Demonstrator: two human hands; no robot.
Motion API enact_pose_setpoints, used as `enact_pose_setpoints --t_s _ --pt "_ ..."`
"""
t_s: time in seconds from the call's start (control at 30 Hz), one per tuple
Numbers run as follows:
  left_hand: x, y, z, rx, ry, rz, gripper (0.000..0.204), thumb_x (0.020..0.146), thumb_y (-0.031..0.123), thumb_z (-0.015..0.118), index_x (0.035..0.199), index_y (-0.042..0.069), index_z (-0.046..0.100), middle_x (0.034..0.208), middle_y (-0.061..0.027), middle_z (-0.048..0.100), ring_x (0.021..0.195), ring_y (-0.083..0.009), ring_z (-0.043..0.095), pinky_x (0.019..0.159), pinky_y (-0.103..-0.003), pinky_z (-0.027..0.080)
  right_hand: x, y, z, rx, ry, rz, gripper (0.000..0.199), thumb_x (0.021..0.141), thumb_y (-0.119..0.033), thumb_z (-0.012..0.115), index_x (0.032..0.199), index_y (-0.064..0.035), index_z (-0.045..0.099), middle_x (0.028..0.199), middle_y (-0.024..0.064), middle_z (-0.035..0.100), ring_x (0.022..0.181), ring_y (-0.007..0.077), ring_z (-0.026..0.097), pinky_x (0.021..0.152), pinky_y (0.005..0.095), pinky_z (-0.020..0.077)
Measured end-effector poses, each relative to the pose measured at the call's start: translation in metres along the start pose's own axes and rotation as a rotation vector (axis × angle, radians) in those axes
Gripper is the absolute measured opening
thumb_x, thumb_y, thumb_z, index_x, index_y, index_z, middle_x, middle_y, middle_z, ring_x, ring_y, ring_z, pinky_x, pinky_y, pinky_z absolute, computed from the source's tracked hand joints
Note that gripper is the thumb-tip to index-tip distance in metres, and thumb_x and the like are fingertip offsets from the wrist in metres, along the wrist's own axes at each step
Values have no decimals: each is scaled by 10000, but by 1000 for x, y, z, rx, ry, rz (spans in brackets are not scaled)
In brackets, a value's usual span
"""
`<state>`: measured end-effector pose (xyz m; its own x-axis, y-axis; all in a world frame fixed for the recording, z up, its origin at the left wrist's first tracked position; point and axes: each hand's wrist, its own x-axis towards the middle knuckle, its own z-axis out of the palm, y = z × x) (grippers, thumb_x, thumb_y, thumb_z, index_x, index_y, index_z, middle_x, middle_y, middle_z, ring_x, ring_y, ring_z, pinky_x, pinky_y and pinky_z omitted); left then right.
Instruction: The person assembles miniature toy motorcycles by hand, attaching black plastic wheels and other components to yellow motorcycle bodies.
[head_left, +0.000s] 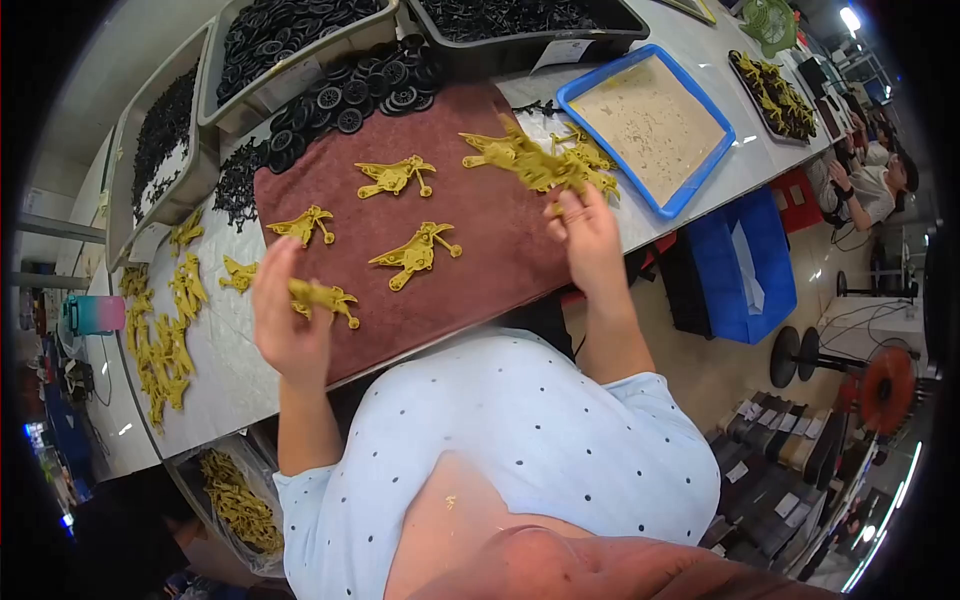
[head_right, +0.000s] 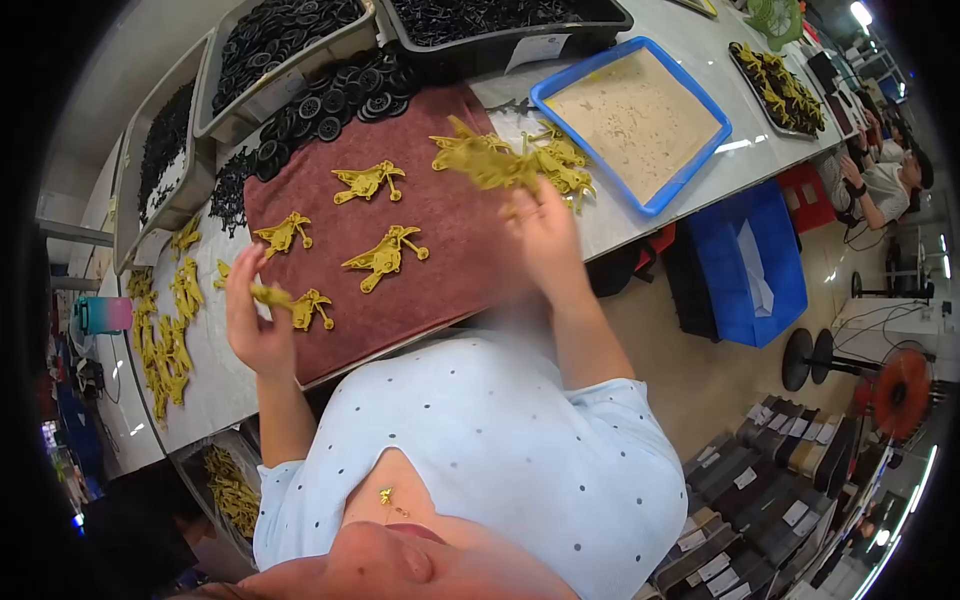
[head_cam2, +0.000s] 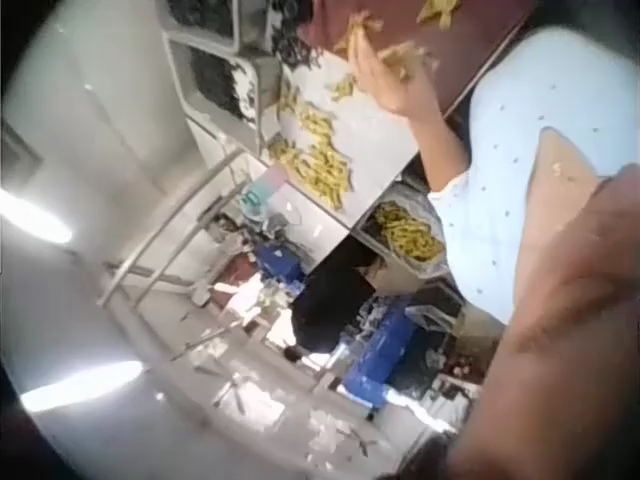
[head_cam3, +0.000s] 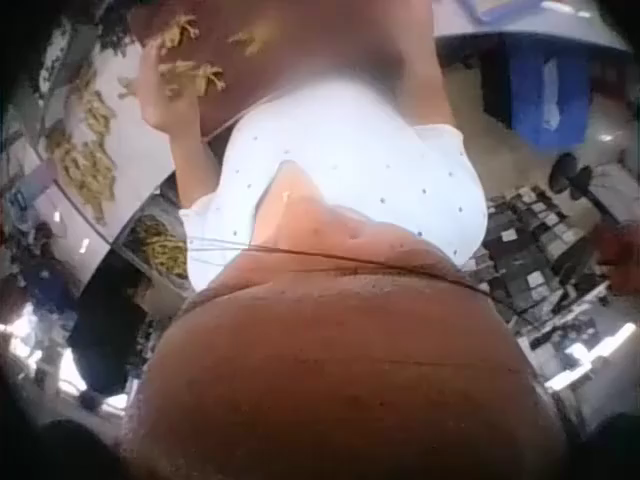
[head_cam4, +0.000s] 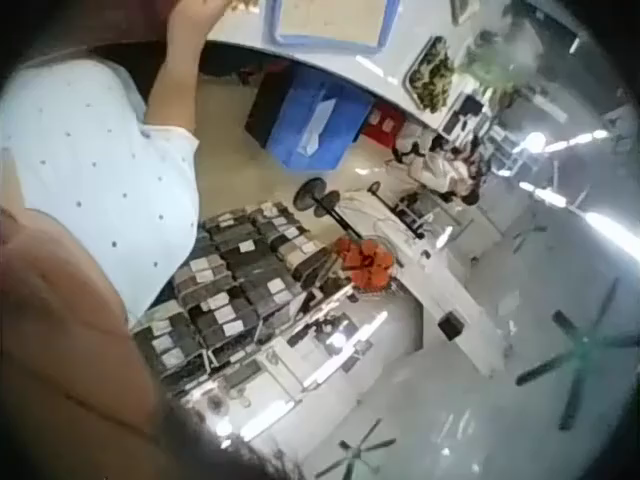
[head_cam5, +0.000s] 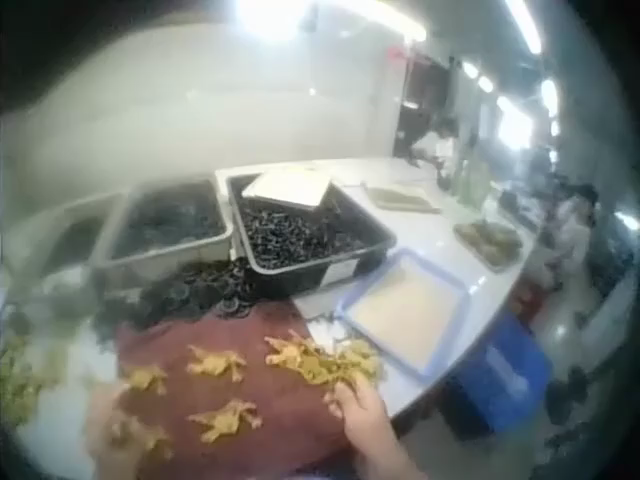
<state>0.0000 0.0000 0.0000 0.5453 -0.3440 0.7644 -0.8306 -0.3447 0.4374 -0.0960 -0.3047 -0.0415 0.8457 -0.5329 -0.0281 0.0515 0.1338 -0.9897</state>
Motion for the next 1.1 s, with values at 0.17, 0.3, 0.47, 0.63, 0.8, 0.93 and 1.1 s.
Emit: enact_pose_setpoints --t_s 0.17,0.3,0.47,0.63,0.8,0.93,1.1 --pt "-17 -66 -35 418 -63 -541 433 805 -4 603 1237 25 592 1116 -153 630 1048 -292 602 883 -358 480 14 -2 -29 122 -276 323 194 991 -148 477 1007 25 563 755 30 526 578 54 384 523 173 317" --pt "-46 -123 -61 642 -125 -642 412 838 82 608 1246 28 587 1101 -159 624 988 -329 602 871 -386 479 13 19 -27 -176 -190 376 225 994 -187 490 990 13 592 712 8 531 519 57 398 466 195 336" --pt "-64 -145 -64 906 -200 -714 506 837 176 634 1318 59 529 1171 -175 594 1064 -354 559 904 -431 458 10 22 -23 -812 25 -38 244 956 -225 551 971 -11 669 706 86 612 559 148 589 517 288 458" --pt "-61 -137 -59 983 -283 -849 573 841 216 630 1371 74 467 1183 -182 582 1083 -366 544 905 -444 455 21 11 -23 -1027 167 -394 186 845 -174 662 974 -42 686 916 156 612 873 329 592 764 395 481" --pt "-60 -138 -61 1038 -337 -939 592 862 262 613 1397 84 433 1180 -187 575 1079 -381 542 899 -465 452 41 25 -23 -1165 60 -578 239 770 -140 730 1002 -91 698 1000 120 563 987 294 550 849 368 459" --pt "-67 -153 -76 917 -334 -913 595 879 294 606 1407 91 422 1161 -200 576 1092 -380 538 906 -460 449 46 32 -32 -1236 126 -541 235 762 -138 737 987 -82 695 1002 113 566 971 294 552 840 374 461" --pt "-67 -154 -83 948 -291 -968 635 890 319 605 1446 131 364 1285 -180 525 1175 -357 508 935 -522 418 51 30 -35 -1125 181 -520 267 744 -134 751 998 -78 694 1001 101 569 967 294 543 821 381 457"
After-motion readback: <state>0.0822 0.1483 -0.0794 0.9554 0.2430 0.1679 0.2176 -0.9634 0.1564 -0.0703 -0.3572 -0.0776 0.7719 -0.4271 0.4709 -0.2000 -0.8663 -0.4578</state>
